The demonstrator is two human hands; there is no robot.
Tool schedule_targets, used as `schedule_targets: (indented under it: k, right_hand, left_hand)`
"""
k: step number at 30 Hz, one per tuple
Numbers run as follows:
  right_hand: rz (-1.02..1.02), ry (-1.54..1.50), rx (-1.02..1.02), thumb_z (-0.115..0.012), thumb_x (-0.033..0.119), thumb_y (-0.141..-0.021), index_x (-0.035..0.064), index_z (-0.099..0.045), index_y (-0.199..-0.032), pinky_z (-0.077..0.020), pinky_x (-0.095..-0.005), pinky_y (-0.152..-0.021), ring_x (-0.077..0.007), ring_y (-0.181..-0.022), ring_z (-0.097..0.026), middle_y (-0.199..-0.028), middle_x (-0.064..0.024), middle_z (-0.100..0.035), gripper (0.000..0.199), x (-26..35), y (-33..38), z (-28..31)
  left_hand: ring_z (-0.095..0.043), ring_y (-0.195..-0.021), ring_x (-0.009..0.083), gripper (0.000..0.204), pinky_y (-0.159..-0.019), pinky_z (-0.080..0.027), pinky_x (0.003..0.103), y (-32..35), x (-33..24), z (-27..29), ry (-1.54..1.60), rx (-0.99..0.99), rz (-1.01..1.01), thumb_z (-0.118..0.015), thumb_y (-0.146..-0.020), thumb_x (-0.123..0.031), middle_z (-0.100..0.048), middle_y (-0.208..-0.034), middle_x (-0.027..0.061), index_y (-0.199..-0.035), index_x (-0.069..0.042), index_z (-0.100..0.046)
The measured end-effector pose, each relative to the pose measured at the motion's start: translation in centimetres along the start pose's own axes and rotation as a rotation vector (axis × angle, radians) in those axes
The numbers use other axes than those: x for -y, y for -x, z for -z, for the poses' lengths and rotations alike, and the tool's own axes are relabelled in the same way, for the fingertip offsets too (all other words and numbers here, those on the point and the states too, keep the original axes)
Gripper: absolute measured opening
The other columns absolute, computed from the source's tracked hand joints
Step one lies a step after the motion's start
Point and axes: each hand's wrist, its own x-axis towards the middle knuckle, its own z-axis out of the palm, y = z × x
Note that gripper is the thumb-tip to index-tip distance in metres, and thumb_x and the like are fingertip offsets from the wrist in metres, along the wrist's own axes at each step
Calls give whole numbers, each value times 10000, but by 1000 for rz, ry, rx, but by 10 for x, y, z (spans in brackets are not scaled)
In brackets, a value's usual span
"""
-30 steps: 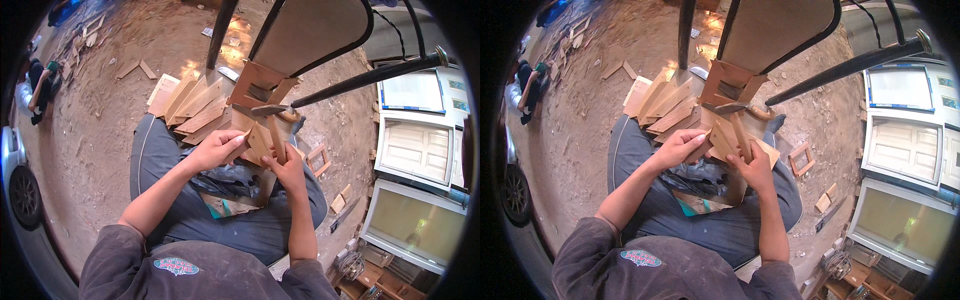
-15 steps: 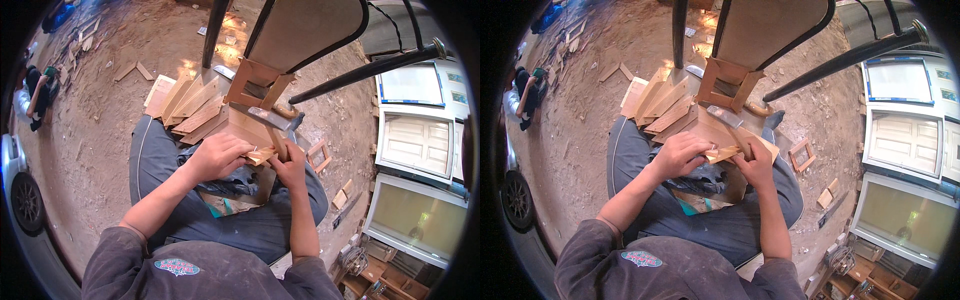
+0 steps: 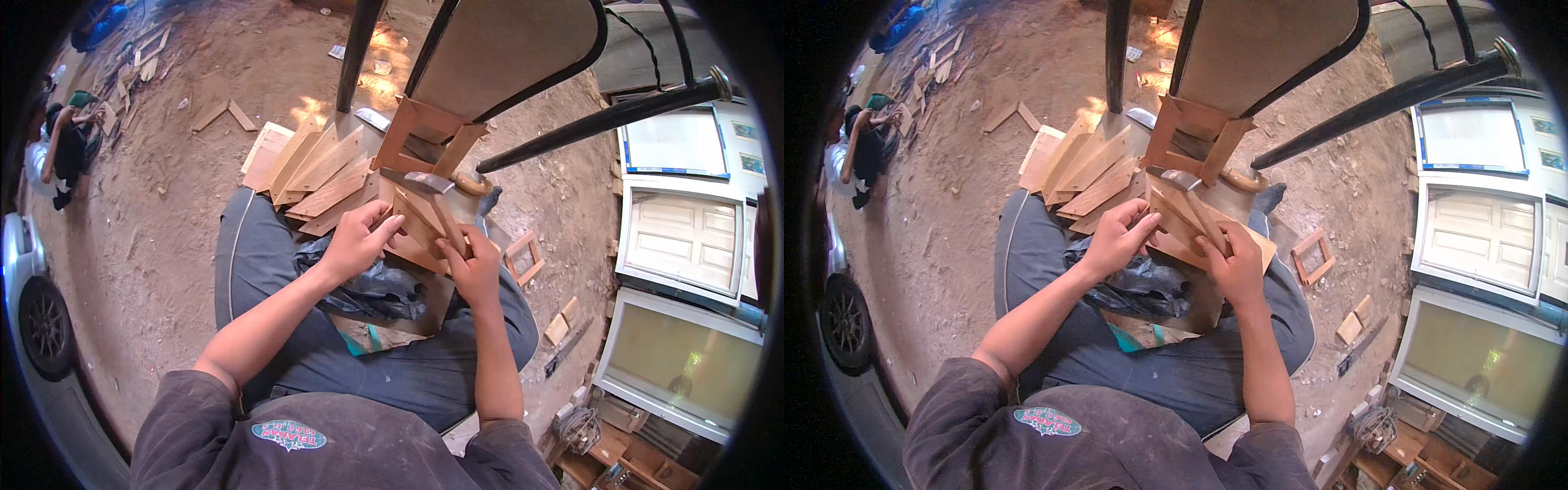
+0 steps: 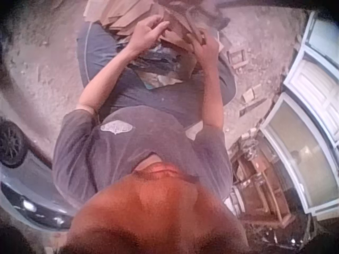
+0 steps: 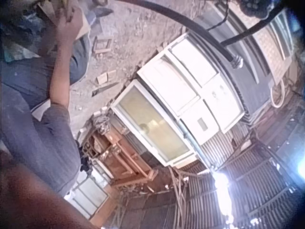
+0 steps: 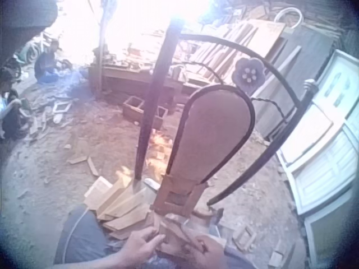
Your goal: The person assembles wooden picture frames by placing small wooden pieces together and driving nails into the corners with a hammer.
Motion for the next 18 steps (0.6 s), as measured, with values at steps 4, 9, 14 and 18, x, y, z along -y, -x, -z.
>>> schedule_targets:
  k: [4, 9, 14, 18]
  right_hand:
    - [-7, 55, -11, -761, 212, -980, -15, -684, -1134, -527, -325, -759, -183, -826, -682, -908, -120, -716, 285, 1, -1, 2]
    - [-123, -95, -49, -711, 225, -1029, -24, -670, -1159, -505, -314, -739, -132, -803, -615, -883, -85, -685, 284, -9, 1, 7]
    - [-194, -151, 1, -692, 221, -1038, -23, -667, -1183, -503, -317, -742, -128, -812, -594, -883, -79, -682, 285, -9, 6, 10]
    - [-69, -119, 42, -678, 221, -1037, -24, -660, -1207, -506, -338, -760, -142, -831, -608, -886, -107, -674, 298, 2, 7, 12]
  left_hand:
    - [-693, -698, 105, 292, -538, -564, 252, -11, 13, -3, 38, 9, 102, -580, -1110, -273, -736, -881, 68, -1072, 7, -654]
    - [-722, -626, 175, 368, -510, -593, 304, -17, 24, 2, 165, 65, 304, -583, -1097, -317, -735, -844, 118, -1102, 44, -651]
    - [-735, -622, 216, 422, -513, -606, 323, -15, 29, 4, 58, 130, 438, -575, -1095, -358, -718, -811, 146, -1096, 60, -631]
    - [-754, -639, 252, 450, -516, -615, 344, -18, 29, 7, -74, 126, 455, -570, -1090, -367, -728, -821, 181, -1064, 78, -634]
